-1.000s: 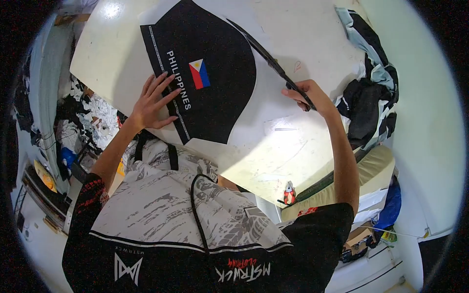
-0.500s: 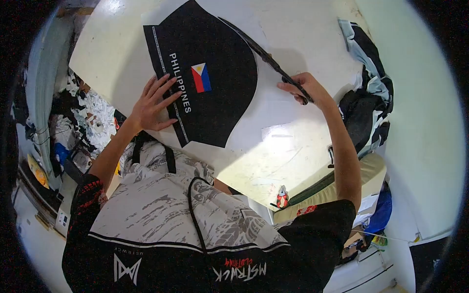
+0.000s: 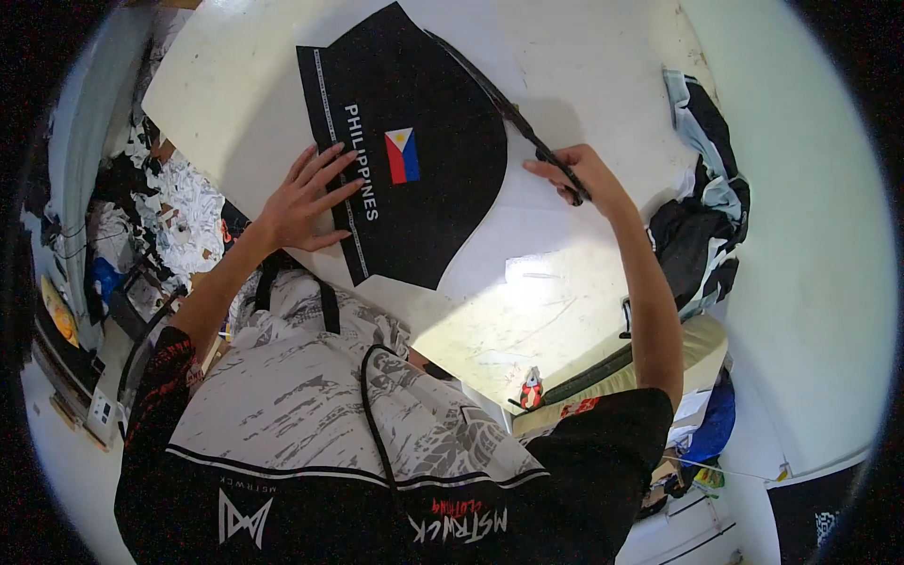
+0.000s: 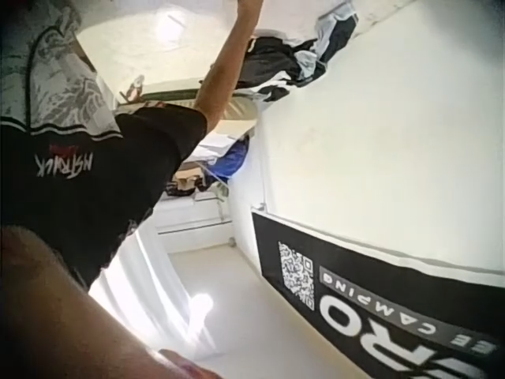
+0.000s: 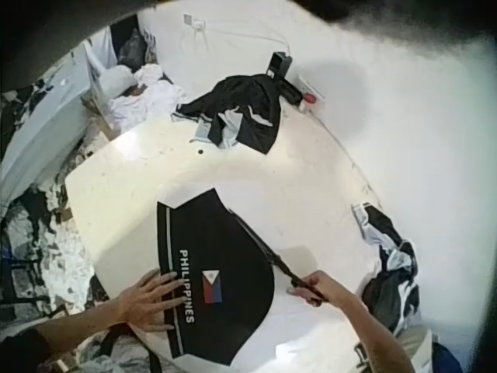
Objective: Cutting fabric patterns according to a template using scissors.
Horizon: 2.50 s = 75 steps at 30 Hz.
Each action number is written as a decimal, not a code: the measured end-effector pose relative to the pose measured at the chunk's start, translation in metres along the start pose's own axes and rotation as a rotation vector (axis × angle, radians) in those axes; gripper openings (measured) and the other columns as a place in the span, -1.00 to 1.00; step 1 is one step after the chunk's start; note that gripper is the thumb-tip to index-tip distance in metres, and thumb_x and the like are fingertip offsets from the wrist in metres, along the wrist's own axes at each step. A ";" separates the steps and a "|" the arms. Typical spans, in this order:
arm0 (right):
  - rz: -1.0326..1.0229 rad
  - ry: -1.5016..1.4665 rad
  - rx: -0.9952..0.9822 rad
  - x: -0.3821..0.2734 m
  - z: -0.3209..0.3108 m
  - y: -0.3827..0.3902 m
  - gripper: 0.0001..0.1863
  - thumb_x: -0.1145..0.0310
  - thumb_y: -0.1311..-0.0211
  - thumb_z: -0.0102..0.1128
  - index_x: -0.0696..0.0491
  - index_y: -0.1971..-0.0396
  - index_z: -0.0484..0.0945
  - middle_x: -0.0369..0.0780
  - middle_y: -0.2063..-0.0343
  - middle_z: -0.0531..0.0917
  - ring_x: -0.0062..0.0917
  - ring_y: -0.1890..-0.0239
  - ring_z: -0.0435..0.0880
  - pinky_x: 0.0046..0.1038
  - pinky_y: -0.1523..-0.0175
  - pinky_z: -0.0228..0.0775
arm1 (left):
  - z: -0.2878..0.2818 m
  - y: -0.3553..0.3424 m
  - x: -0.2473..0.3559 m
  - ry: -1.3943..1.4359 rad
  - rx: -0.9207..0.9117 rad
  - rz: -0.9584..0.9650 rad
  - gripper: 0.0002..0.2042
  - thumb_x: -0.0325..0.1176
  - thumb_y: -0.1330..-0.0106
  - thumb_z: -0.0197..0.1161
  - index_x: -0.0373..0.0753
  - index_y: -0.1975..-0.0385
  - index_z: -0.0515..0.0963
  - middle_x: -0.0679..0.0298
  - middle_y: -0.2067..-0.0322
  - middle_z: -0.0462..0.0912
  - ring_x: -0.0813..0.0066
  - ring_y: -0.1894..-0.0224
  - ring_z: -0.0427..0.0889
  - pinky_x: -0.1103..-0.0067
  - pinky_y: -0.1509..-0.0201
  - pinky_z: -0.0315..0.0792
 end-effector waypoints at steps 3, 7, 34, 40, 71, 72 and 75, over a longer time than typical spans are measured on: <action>-0.018 -0.009 0.019 -0.002 0.006 0.006 -0.49 0.05 -0.41 0.40 -0.02 0.67 0.43 -0.40 0.74 0.43 -0.68 0.73 0.38 -0.53 0.57 0.16 | -0.004 0.000 0.004 0.014 0.016 0.016 -0.19 0.09 -0.19 0.45 0.05 -0.47 0.37 0.07 -0.58 0.13 -0.03 -0.63 0.06 -0.05 -0.67 -0.12; -0.062 -0.159 -0.041 -0.015 0.019 0.006 -0.50 -0.04 -0.33 0.47 -0.05 0.63 0.47 -0.41 0.72 0.43 -0.71 0.69 0.41 -0.57 0.55 0.18 | -0.010 0.000 0.008 0.028 0.021 0.037 -0.20 0.06 -0.19 0.44 0.00 -0.47 0.37 0.04 -0.57 0.15 -0.05 -0.63 0.06 -0.05 -0.66 -0.10; -0.103 -0.205 0.050 -0.074 0.059 -0.018 -0.43 -0.13 -0.33 0.43 -0.03 0.67 0.46 -0.38 0.73 0.44 -0.65 0.71 0.42 -0.55 0.50 0.18 | -0.014 0.001 0.008 0.073 0.109 0.074 -0.27 -0.04 -0.13 0.44 -0.15 -0.34 0.46 0.01 -0.53 0.21 0.00 -0.60 0.13 -0.04 -0.66 -0.04; -0.167 -0.267 0.048 -0.093 0.066 -0.028 -0.45 -0.13 -0.30 0.45 -0.03 0.66 0.49 -0.38 0.70 0.47 -0.65 0.65 0.48 -0.54 0.48 0.24 | -0.017 0.002 0.008 0.071 0.115 0.087 -0.28 -0.03 -0.15 0.43 -0.15 -0.34 0.47 0.01 -0.53 0.21 0.00 -0.61 0.11 -0.03 -0.66 -0.05; -0.269 -0.280 0.176 -0.088 0.090 -0.021 -0.43 -0.15 -0.37 0.36 -0.01 0.62 0.46 -0.40 0.68 0.40 -0.67 0.66 0.42 -0.54 0.50 0.19 | -0.002 0.001 0.002 0.039 0.162 0.104 -0.27 0.03 -0.21 0.41 -0.15 -0.37 0.44 -0.01 -0.52 0.22 -0.01 -0.60 0.12 -0.03 -0.65 -0.05; -0.245 -0.236 0.244 -0.086 0.090 -0.018 -0.45 -0.11 -0.36 0.40 0.01 0.62 0.48 -0.39 0.69 0.43 -0.67 0.66 0.43 -0.54 0.50 0.19 | 0.002 0.003 0.001 0.027 0.160 0.100 -0.29 0.05 -0.24 0.40 -0.15 -0.36 0.44 -0.01 -0.51 0.22 0.00 -0.60 0.12 -0.03 -0.65 -0.04; -0.226 -0.060 0.405 -0.086 0.092 -0.014 -0.48 0.00 -0.35 0.45 0.10 0.60 0.53 -0.27 0.68 0.56 -0.61 0.65 0.51 -0.46 0.50 0.26 | 0.010 0.006 0.000 0.016 0.229 0.084 -0.31 0.10 -0.31 0.36 -0.16 -0.36 0.45 -0.02 -0.51 0.23 0.00 -0.59 0.13 -0.03 -0.64 -0.05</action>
Point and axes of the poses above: each hand's wrist, its own y-axis away from the middle knuckle, its own z-axis out of the palm, x = y × z, the point moved 5 cm from there along -y, towards the middle knuckle
